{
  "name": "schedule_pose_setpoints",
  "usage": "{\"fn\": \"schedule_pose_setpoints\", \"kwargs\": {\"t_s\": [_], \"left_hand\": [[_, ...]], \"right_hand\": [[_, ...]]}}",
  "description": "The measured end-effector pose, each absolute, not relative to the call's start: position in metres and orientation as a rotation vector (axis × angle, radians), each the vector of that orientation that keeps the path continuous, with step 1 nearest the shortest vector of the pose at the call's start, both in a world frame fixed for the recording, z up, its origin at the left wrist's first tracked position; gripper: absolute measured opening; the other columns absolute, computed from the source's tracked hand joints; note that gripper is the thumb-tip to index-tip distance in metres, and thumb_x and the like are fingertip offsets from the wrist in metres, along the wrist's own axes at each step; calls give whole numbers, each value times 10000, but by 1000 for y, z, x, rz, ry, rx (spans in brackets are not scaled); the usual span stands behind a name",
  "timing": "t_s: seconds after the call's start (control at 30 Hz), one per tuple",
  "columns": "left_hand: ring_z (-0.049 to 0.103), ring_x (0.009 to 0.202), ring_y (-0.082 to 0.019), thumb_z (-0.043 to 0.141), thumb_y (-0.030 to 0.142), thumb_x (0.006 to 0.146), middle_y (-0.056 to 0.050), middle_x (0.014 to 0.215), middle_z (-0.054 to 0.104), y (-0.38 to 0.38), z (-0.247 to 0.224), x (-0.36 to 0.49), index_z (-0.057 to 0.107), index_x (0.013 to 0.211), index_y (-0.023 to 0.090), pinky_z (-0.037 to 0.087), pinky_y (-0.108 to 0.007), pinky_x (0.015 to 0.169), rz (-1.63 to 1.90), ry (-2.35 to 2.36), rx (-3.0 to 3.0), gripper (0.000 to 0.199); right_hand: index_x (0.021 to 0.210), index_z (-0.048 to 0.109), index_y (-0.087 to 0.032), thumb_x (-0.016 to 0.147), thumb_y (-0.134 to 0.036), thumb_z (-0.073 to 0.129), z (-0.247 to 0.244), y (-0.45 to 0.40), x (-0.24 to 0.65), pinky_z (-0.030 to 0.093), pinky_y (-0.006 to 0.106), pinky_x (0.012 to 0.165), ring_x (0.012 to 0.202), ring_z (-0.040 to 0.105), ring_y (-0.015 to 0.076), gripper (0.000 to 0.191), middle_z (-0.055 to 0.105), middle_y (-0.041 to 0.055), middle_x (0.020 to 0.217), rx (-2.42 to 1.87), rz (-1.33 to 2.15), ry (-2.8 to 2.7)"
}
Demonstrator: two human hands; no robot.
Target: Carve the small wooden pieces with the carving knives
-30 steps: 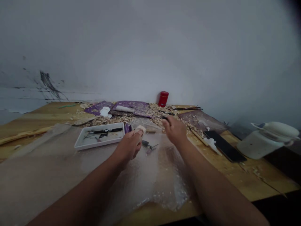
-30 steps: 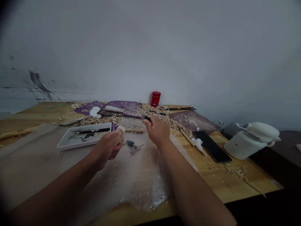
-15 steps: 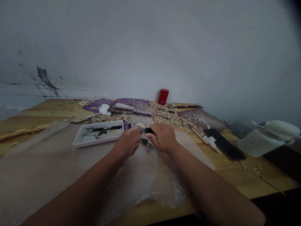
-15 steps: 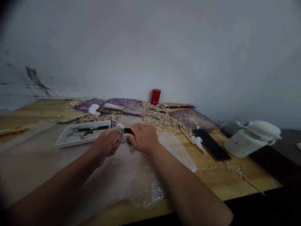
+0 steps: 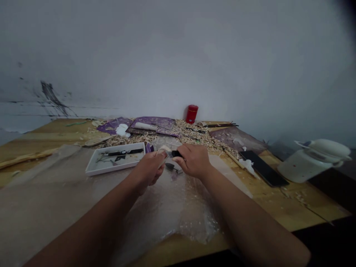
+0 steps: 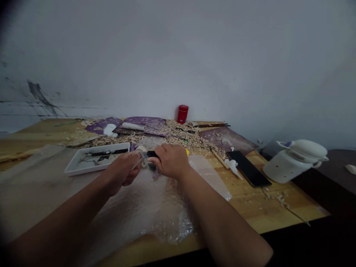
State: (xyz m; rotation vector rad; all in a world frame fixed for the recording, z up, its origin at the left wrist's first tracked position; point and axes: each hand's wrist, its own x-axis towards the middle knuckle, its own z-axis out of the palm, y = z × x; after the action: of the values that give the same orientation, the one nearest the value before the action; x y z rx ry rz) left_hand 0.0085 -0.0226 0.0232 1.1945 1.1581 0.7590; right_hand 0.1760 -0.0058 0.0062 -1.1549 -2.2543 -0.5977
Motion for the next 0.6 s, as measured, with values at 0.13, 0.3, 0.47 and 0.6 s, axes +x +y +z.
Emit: {"fn": "schedule_pose_setpoints", "kwargs": {"t_s": [0.13,0.3,0.47,0.6], "left_hand": [[132,292,-38,379,481,783,99,377,236,-23,25,7,314,617,209,101,-166,306,754,1180,1224,325],[136,292,-36,392,473,772,99,375,258,-29,28,9,307,613,208,96,-167,304,718,1114,1211,321],[127,297,-36,407,494,753,108,371,230,-30,24,12,305,604,210,119,-170,303,786,1104,1173,337],[118,294,-39,412,493,752,103,365,236,-27,23,10,326,596,208,123,-177,297,818,997,1101,336]], "right_hand": [[772,567,-190,852,-551,281,6,2,183,201,262,523,606,505,152,467,601,44,701,-1259,-616,-2245],[762,562,-191,871,-531,223,13,19,216,162,257,483,543,500,164,493,608,55,643,-1722,-524,-1901],[746,528,-177,882,-497,215,15,5,198,205,254,507,602,515,150,467,593,42,672,-1392,-450,-2022],[727,507,-173,879,-505,210,12,-10,174,232,246,532,605,505,137,471,566,27,646,-1204,-380,-2142]]}}
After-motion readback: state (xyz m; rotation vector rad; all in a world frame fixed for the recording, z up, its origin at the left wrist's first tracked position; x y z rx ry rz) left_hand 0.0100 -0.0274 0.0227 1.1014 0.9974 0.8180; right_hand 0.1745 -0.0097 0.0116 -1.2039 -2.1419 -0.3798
